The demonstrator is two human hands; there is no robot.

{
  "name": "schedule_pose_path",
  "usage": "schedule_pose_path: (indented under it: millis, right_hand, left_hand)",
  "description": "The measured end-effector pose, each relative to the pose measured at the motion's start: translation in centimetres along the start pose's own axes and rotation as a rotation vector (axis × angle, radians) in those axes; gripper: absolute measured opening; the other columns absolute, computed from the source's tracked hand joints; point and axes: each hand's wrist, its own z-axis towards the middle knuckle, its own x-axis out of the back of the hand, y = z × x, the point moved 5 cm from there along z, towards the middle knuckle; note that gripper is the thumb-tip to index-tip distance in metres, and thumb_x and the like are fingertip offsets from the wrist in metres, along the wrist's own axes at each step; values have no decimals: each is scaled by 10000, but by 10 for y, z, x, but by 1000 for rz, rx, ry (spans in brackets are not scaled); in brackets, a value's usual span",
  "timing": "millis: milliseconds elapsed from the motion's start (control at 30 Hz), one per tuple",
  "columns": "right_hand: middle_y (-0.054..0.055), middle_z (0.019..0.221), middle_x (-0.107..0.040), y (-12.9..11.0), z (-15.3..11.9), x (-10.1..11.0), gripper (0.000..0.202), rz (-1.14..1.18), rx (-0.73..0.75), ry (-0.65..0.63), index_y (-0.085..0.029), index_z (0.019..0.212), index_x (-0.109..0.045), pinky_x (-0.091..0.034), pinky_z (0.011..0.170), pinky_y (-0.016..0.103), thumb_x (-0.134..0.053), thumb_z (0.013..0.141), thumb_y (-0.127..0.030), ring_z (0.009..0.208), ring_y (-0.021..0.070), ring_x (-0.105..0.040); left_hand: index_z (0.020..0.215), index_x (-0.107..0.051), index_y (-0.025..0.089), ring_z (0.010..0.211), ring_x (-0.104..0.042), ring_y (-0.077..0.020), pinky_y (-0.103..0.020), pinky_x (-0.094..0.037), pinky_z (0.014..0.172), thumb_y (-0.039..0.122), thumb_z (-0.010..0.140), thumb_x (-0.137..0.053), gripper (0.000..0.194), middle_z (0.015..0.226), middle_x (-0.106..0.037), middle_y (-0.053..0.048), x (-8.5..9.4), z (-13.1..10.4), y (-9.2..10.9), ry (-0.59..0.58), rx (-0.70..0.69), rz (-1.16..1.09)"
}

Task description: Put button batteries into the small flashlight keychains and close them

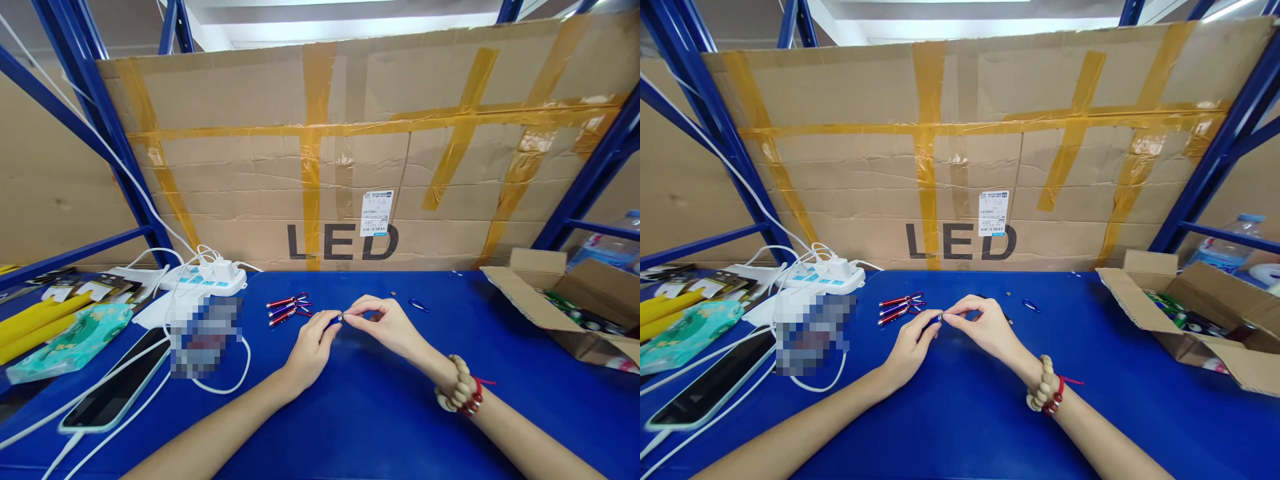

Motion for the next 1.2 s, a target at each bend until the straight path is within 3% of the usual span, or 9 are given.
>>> schedule_pose_path:
  millis: [367,533,600,733,967,1200]
  right_hand:
    - [46,729,-686,5,-4,-6,298,125,-179,-85,-161,687,-716,-497,659,284,-699,660,-457,683,165,-619]
    - [46,707,-688,13,-7,-13,337,212,-327,-98,-150,724,-712,-490,602,273,-685,670,-481,632,154,-605]
    - [48,707,-682,12,-4,-10,314,162,-261,-75,-145,726,-711,-479,596,263,-679,691,-455,619,142,-585]
    - [44,774,-657,3,0,3,254,-43,14,9,-169,838,-721,-438,534,236,-698,713,-389,602,120,-543]
    - [39,845,-623,-11,-6,10,224,-349,432,-109,-238,822,-722,-452,668,261,-553,867,-378,768,140,-577]
    - [39,812,-622,-23,-11,10,223,-558,596,-176,-209,802,-695,-421,612,245,-522,892,-316,715,136,-547]
  left_hand:
    - [1059,-638,227,907,-607,-197,-361,-435,897,192,903,-419,271,1012,-684,-53,4,-3,4,-7,-87,55]
    - [1038,-619,213,854,-617,-174,-287,-474,804,195,882,-441,237,1026,-672,-43,3,-2,0,-13,20,-21]
    - [1006,-617,198,747,-608,-153,-257,-483,714,208,876,-444,217,953,-673,-41,1,0,-1,-7,75,-50]
    - [988,-604,175,643,-574,-131,-219,-469,594,245,875,-430,219,814,-649,-31,0,4,2,-17,110,-71]
    - [895,-605,168,585,-520,-116,-199,-410,550,247,850,-441,187,649,-572,7,0,3,7,-153,108,-98]
    - [857,-580,163,592,-491,-113,-209,-380,570,257,851,-418,187,641,-522,18,-6,1,7,-227,126,-121]
